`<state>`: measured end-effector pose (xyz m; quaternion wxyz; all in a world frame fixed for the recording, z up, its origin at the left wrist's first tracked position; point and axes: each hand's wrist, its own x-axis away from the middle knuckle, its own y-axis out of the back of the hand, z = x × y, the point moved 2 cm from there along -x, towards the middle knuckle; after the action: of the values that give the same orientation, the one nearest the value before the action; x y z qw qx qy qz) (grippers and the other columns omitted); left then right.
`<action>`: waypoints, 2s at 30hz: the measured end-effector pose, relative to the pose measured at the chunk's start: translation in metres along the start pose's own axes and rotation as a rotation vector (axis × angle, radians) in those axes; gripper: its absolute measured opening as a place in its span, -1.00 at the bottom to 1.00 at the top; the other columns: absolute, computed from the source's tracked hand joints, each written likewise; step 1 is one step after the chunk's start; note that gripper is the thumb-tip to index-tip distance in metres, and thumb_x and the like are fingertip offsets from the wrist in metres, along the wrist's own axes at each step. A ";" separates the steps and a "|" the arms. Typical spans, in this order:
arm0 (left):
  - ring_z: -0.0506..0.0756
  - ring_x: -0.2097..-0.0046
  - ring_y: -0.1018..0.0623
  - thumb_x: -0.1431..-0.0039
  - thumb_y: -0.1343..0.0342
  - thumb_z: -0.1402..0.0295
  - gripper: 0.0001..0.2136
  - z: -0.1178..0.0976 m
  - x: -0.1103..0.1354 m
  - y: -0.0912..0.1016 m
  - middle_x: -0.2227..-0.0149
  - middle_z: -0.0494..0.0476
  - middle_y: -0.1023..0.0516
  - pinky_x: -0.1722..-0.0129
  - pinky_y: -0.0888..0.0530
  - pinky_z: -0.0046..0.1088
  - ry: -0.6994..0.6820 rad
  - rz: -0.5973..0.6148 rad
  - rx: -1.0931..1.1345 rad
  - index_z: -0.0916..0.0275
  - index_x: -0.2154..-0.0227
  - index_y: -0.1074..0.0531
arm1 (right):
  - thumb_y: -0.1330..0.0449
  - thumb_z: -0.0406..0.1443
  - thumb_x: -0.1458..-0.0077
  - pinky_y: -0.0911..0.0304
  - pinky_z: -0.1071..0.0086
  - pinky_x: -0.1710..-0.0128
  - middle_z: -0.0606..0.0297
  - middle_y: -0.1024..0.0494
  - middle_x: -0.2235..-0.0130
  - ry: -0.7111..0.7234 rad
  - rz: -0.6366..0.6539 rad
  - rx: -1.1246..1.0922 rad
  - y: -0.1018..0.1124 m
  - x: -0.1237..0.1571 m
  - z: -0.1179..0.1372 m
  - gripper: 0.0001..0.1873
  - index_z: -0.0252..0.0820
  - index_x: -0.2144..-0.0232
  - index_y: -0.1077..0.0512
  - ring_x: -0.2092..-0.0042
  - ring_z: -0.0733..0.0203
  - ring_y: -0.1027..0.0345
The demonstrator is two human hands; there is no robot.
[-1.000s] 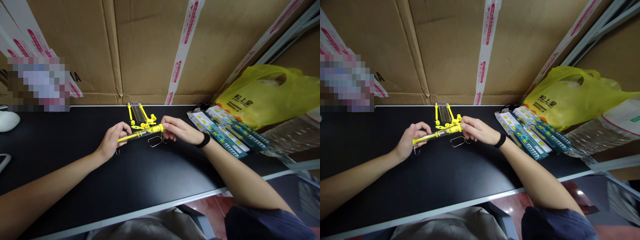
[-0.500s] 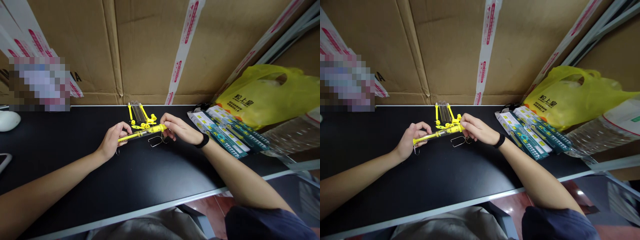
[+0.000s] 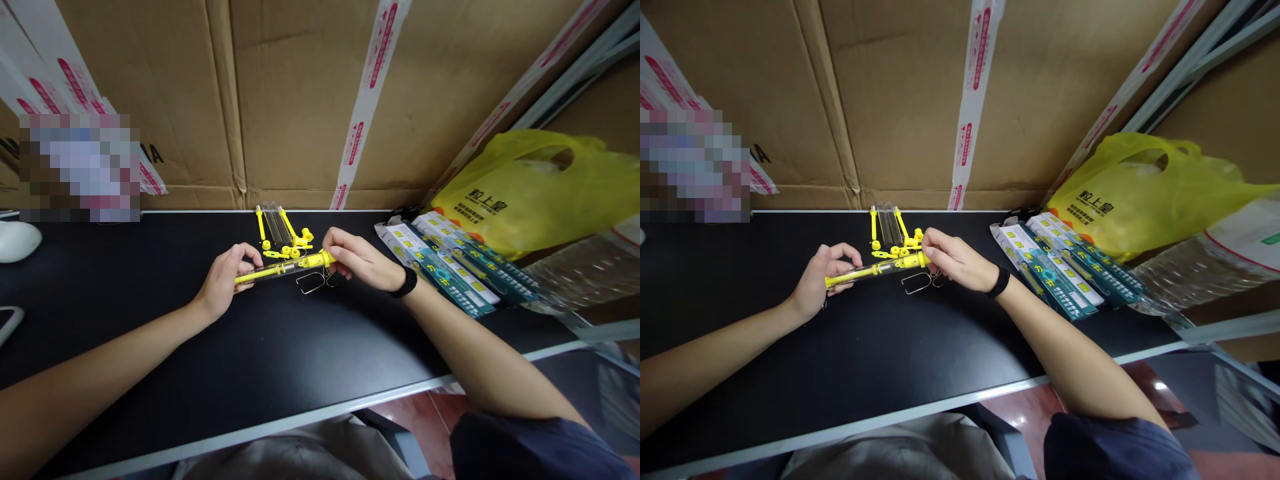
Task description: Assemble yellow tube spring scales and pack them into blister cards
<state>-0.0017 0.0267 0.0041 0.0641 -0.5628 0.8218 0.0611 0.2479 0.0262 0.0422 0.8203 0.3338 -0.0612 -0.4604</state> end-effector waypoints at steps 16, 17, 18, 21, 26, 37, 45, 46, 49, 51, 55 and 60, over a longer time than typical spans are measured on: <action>-0.09 0.73 -0.05 0.04 0.22 -0.38 -0.34 0.001 -0.001 0.002 0.76 -0.09 -0.12 0.73 0.09 -0.57 0.046 -0.048 0.026 0.22 0.49 -0.27 | -0.01 -0.10 -0.29 -0.18 0.58 0.60 0.38 -0.39 0.45 0.007 0.049 -0.056 0.001 0.001 0.002 -0.74 -0.17 0.33 -0.19 0.52 0.43 -0.21; -0.09 0.73 -0.05 0.03 0.21 -0.38 -0.34 0.001 -0.001 0.002 0.76 -0.09 -0.12 0.73 0.09 -0.57 0.046 -0.048 0.027 0.22 0.49 -0.27 | -0.01 -0.11 -0.29 -0.18 0.58 0.60 0.38 -0.39 0.45 0.004 0.049 -0.061 0.001 0.001 0.001 -0.75 -0.17 0.33 -0.19 0.52 0.43 -0.21; -0.09 0.73 -0.05 0.03 0.21 -0.37 -0.34 0.001 -0.001 0.003 0.76 -0.09 -0.12 0.73 0.09 -0.57 0.044 -0.048 0.028 0.22 0.49 -0.28 | -0.01 -0.12 -0.29 -0.18 0.57 0.59 0.38 -0.39 0.45 0.002 0.050 -0.063 0.001 0.001 0.001 -0.75 -0.17 0.32 -0.19 0.52 0.43 -0.21; -0.09 0.73 -0.06 0.00 0.21 -0.35 -0.36 0.002 -0.001 0.003 0.77 -0.10 -0.11 0.73 0.08 -0.58 0.038 -0.039 0.031 0.23 0.49 -0.28 | -0.01 -0.14 -0.28 -0.16 0.56 0.59 0.38 -0.38 0.44 0.014 0.052 -0.064 0.001 0.001 0.002 -0.78 -0.17 0.31 -0.19 0.53 0.43 -0.19; -0.08 0.72 -0.11 -0.13 0.22 -0.25 -0.41 0.004 -0.002 0.005 0.77 -0.08 -0.16 0.73 0.01 -0.58 0.019 -0.093 -0.016 0.24 0.49 -0.30 | -0.11 -0.17 -0.22 -0.16 0.54 0.53 0.39 -0.36 0.40 0.037 0.011 -0.091 -0.003 0.001 0.006 -0.77 -0.15 0.30 -0.15 0.47 0.42 -0.21; -0.02 0.44 -0.42 -0.13 -0.17 0.19 -0.79 0.003 0.001 -0.003 0.47 -0.01 -0.44 0.42 -0.35 -0.53 -0.170 0.005 -0.443 0.25 0.32 -0.46 | -0.33 -0.22 -0.03 -0.23 0.53 0.51 0.35 -0.38 0.32 0.126 -0.211 -0.214 -0.014 -0.002 0.010 -0.66 -0.17 0.28 -0.23 0.42 0.43 -0.27; 0.08 0.19 -0.56 -0.20 -0.12 0.19 -0.75 0.002 0.006 -0.004 0.19 0.08 -0.60 0.13 -0.46 -0.39 -0.307 0.060 -0.668 0.19 0.13 -0.50 | -0.42 -0.23 0.10 -0.30 0.47 0.40 0.36 -0.42 0.35 0.263 -0.365 -0.133 -0.013 0.001 0.022 -0.63 -0.17 0.34 -0.33 0.37 0.36 -0.33; 0.09 0.18 -0.56 -0.21 -0.11 0.19 -0.74 0.002 0.007 -0.004 0.18 0.08 -0.60 0.11 -0.47 -0.38 -0.310 0.061 -0.665 0.19 0.12 -0.49 | -0.43 -0.23 0.11 -0.30 0.47 0.40 0.36 -0.43 0.36 0.265 -0.367 -0.133 -0.013 0.002 0.023 -0.63 -0.17 0.34 -0.34 0.37 0.36 -0.33; 0.08 0.15 -0.57 -0.24 -0.09 0.20 -0.74 0.003 0.007 -0.004 0.15 0.08 -0.60 0.09 -0.49 -0.38 -0.319 0.062 -0.654 0.20 0.10 -0.46 | -0.40 -0.22 0.07 -0.33 0.49 0.40 0.34 -0.48 0.32 0.259 -0.374 -0.160 -0.012 0.003 0.024 -0.66 -0.18 0.29 -0.38 0.35 0.36 -0.37; 0.09 0.14 -0.58 -0.26 -0.07 0.20 -0.75 0.004 0.007 -0.004 0.15 0.09 -0.59 0.09 -0.50 -0.37 -0.322 0.068 -0.662 0.20 0.09 -0.43 | -0.36 -0.21 0.01 -0.36 0.49 0.39 0.30 -0.50 0.27 0.244 -0.374 -0.201 -0.012 0.003 0.023 -0.68 -0.18 0.22 -0.41 0.33 0.35 -0.40; 0.12 0.10 -0.57 -0.29 -0.01 0.25 -0.74 0.005 0.009 -0.011 0.10 0.17 -0.55 0.07 -0.50 -0.27 -0.328 0.131 -0.632 0.21 0.02 -0.33 | -0.33 -0.20 -0.04 -0.42 0.50 0.41 0.28 -0.52 0.26 0.191 -0.379 -0.308 -0.013 0.002 0.022 -0.67 -0.19 0.16 -0.42 0.34 0.35 -0.45; 0.07 0.08 -0.54 -0.36 0.13 0.35 -0.58 0.000 0.015 -0.042 -0.04 0.26 -0.42 0.03 -0.48 -0.23 -0.329 0.186 -0.322 0.11 -0.23 0.02 | -0.34 -0.20 -0.02 -0.43 0.52 0.49 0.32 -0.52 0.34 0.159 -0.373 -0.464 -0.010 -0.002 0.019 -0.68 -0.22 0.18 -0.43 0.44 0.39 -0.44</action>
<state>0.0318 -0.0024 0.0007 0.1005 -0.4700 0.8283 0.2879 0.2320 0.0151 0.0512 0.7781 0.1778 0.1723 -0.5773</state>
